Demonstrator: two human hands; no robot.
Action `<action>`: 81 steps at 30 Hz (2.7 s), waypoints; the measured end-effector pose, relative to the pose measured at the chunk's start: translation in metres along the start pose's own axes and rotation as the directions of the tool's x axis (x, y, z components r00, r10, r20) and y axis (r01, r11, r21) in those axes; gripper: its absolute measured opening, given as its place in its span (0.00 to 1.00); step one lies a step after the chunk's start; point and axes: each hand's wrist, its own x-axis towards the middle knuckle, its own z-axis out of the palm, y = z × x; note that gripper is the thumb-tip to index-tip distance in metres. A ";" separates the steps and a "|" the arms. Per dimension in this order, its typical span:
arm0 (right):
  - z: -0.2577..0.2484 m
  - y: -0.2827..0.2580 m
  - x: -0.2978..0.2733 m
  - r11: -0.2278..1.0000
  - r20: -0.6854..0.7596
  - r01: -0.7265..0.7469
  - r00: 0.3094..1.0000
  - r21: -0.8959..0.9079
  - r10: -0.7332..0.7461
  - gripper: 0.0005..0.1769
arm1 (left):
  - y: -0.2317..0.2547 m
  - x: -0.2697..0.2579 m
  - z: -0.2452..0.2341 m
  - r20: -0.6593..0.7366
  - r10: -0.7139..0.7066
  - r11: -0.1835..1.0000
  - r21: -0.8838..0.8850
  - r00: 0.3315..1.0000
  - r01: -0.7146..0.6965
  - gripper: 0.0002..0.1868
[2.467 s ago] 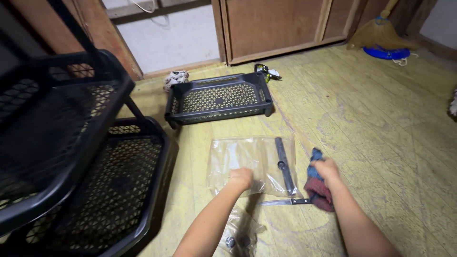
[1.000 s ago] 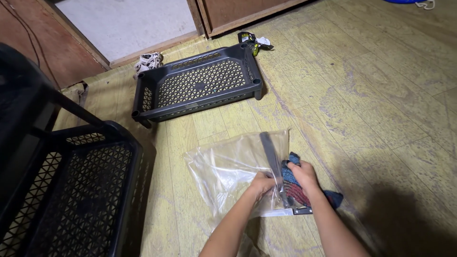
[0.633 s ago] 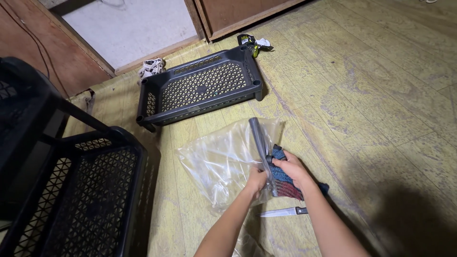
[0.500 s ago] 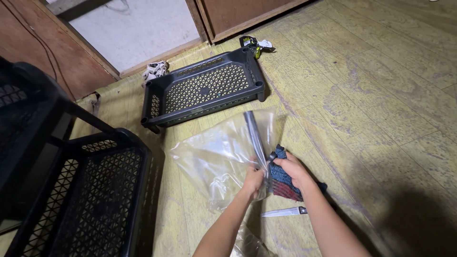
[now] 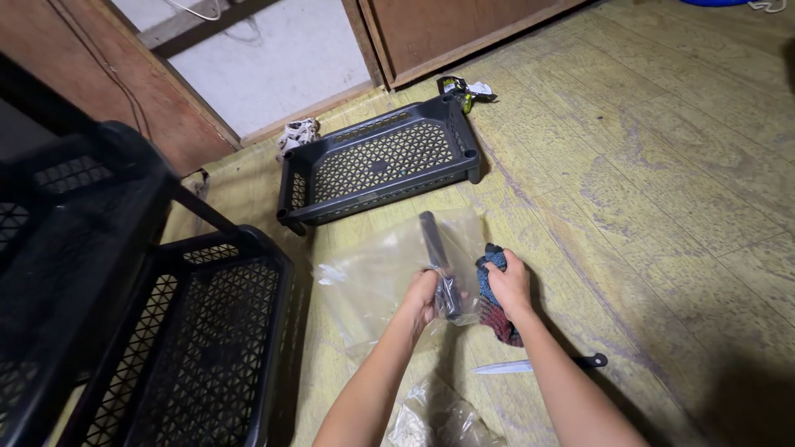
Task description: The person assembles a black plastic three-tier utility cart. They wipe the metal poles with a cloth, insert the poles into the corner sockets of the stacked baskets, and secure the structure by aligning and pressing the components together.
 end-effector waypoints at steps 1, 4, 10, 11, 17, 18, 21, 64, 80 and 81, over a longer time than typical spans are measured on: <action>0.003 -0.002 -0.002 0.992 -0.053 0.058 0.997 -0.109 -0.064 0.23 | 0.007 -0.001 -0.010 -0.052 -0.052 0.998 -0.043 0.997 0.050 0.13; 0.001 0.000 -0.006 0.976 -0.005 -0.044 0.999 -0.213 0.044 0.23 | 0.023 -0.014 -0.042 -0.145 0.049 0.962 0.272 0.988 -0.008 0.19; -0.036 0.030 0.004 0.953 -0.119 -0.015 0.993 -0.303 -0.022 0.24 | 0.085 -0.075 -0.122 -0.066 0.115 0.294 0.955 0.991 0.030 0.28; -0.041 0.038 0.004 0.950 -0.131 -0.053 0.991 -0.306 0.014 0.23 | 0.095 -0.088 -0.129 -0.137 0.056 0.249 0.961 0.989 0.120 0.27; -0.044 0.045 -0.006 0.898 -0.164 -0.195 0.977 -0.395 0.140 0.26 | 0.144 -0.183 -0.126 -0.153 0.184 -0.478 0.849 0.971 0.224 0.22; -0.043 0.041 -0.008 0.883 -0.149 -0.233 0.971 -0.408 0.187 0.25 | 0.152 -0.199 -0.123 -0.170 0.168 -0.524 0.819 0.971 0.235 0.23; -0.039 0.023 -0.010 0.846 -0.233 -0.039 0.967 -0.531 -0.102 0.24 | 0.172 -0.242 -0.123 -0.195 0.223 -0.400 0.875 0.955 0.272 0.26; -0.022 0.024 -0.035 0.453 0.431 0.319 0.887 -0.833 0.166 0.28 | 0.051 -0.220 -0.106 -0.018 0.150 -0.139 0.990 0.989 0.039 0.23; 0.049 -0.005 -0.076 0.621 0.935 0.706 0.190 -0.342 0.299 0.23 | 0.112 -0.268 -0.137 -0.113 0.278 0.290 0.957 0.954 0.029 0.21; 0.053 -0.005 -0.089 0.699 0.965 0.674 0.077 -0.236 0.251 0.26 | 0.115 -0.271 -0.135 -0.108 0.275 0.338 0.941 0.955 0.009 0.21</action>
